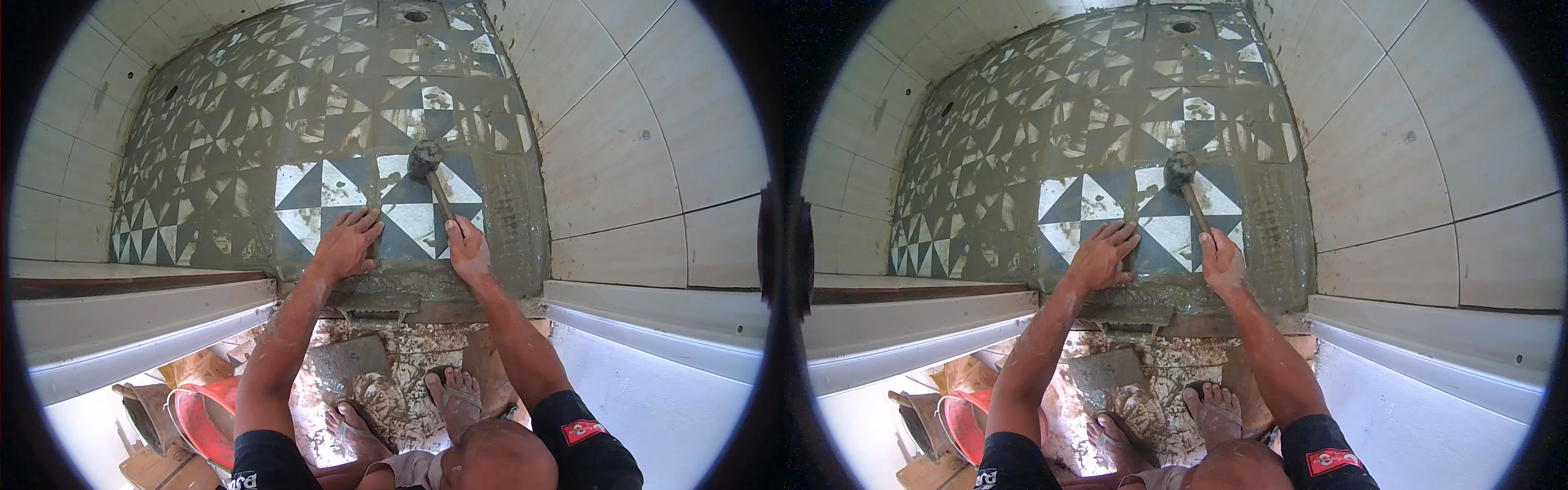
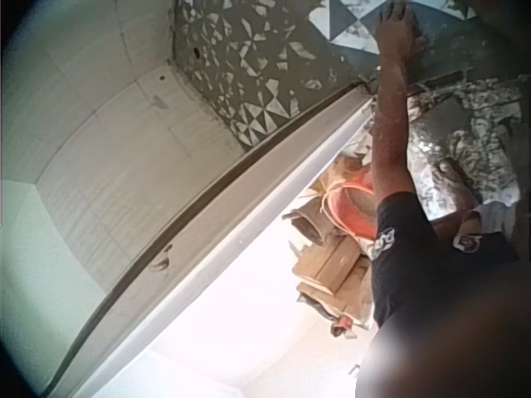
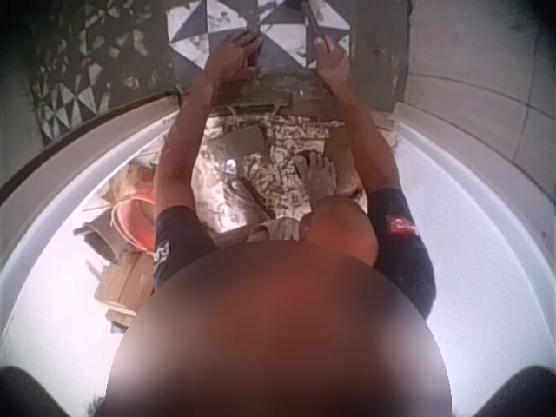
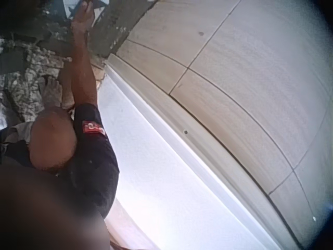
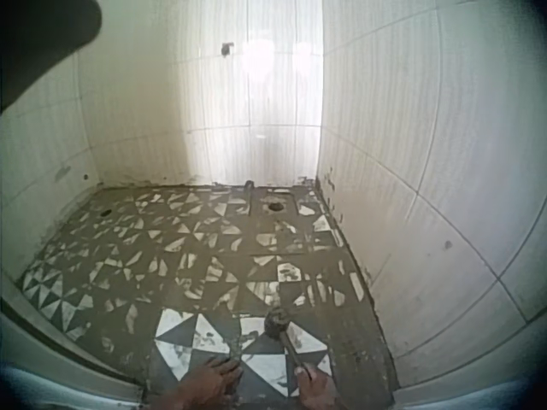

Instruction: Applying mortar and laying decorative tiles on a floor.

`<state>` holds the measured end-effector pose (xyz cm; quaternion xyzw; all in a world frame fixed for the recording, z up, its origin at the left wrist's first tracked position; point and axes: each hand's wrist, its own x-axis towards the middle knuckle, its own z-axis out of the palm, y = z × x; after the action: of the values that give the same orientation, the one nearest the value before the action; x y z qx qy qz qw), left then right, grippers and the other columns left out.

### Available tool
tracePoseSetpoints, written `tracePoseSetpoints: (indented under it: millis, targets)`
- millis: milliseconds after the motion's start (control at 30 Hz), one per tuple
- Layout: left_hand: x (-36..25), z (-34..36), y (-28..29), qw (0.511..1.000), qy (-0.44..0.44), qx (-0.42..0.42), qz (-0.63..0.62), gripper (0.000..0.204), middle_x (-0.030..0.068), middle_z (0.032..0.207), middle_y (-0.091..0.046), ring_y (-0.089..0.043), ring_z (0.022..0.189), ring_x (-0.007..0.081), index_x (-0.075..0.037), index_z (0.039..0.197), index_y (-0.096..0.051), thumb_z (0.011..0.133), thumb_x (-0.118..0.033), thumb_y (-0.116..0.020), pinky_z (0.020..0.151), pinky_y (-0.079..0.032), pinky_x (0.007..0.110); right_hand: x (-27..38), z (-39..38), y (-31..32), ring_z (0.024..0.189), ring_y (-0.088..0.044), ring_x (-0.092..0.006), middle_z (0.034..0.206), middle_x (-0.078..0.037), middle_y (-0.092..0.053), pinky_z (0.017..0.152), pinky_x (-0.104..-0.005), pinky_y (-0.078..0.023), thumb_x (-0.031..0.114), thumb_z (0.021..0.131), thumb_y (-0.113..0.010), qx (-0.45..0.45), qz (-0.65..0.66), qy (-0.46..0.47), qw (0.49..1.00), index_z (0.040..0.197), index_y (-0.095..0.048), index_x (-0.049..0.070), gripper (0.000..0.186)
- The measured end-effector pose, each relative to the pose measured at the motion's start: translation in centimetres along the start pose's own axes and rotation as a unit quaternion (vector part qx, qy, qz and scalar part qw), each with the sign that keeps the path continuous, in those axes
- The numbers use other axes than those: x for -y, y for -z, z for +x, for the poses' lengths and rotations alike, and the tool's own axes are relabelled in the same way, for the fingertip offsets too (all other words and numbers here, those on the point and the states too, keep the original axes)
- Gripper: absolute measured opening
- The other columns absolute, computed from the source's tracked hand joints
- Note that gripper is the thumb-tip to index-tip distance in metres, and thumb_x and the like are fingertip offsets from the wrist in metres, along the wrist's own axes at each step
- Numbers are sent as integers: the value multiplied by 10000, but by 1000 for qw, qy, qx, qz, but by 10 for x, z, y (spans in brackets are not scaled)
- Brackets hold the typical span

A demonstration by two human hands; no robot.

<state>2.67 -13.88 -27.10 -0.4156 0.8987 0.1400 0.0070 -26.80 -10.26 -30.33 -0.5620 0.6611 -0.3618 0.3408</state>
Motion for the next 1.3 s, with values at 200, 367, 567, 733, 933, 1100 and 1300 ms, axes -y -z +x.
tracePoseSetpoints:
  millis: [200,367,567,733,933,1100,1300]
  targets:
    - [-5,-3,4,1000,5,13,6,887,110,1639,-436,-405,1510,353,-97,1481,-554,711,-360,-906,1254,-333,504,13,66,4,744,-648,-438,791,-219,-638,682,-506,-478,356,1074,-522,-48,-44,24,998,1019,-645,20,362]
    - [-5,1,4,1000,3,16,2,896,111,1642,-433,-402,1513,347,-95,1486,-551,712,-380,-902,1260,-323,500,13,122,14,986,-631,-572,992,-315,-687,817,-628,-488,380,1079,-482,-44,-100,9,994,1073,-616,43,363]
    - [-1,2,7,1000,9,10,-18,879,120,1652,-422,-386,1529,344,-86,1502,-537,737,-336,-891,1261,-322,516,-3,122,20,999,-635,-565,1011,-324,-685,831,-622,-491,390,1067,-499,-23,-134,-16,991,1067,-630,32,381]
    - [-1,1,7,1000,11,16,-13,880,124,1647,-428,-379,1533,341,-80,1505,-532,744,-344,-883,1263,-317,513,9,147,19,802,-704,-382,839,-204,-699,721,-499,-517,349,1046,-543,-62,-90,31,993,1183,-671,31,369]
    - [-3,-8,4,999,21,10,-28,852,120,1653,-408,-359,1539,339,-72,1491,-537,747,-322,-869,1257,-324,512,70,223,29,942,-712,-423,976,-234,-716,821,-500,-532,307,1019,-560,13,-7,19,1000,1257,-650,18,385]
    - [-4,-2,5,998,16,23,-50,892,116,1673,-383,-348,1547,338,-73,1513,-518,735,-306,-887,1273,-299,517,42,317,34,995,-715,-429,1054,-247,-736,863,-513,-544,289,1004,-573,-114,-164,272,941,1298,-654,-3,422]
    - [-3,-3,6,998,24,20,-57,882,124,1670,-383,-351,1542,346,-63,1508,-515,744,-310,-881,1277,-287,523,104,382,28,1024,-714,-438,1091,-258,-740,899,-481,-567,257,975,-609,-15,-146,61,987,1179,-733,18,338]
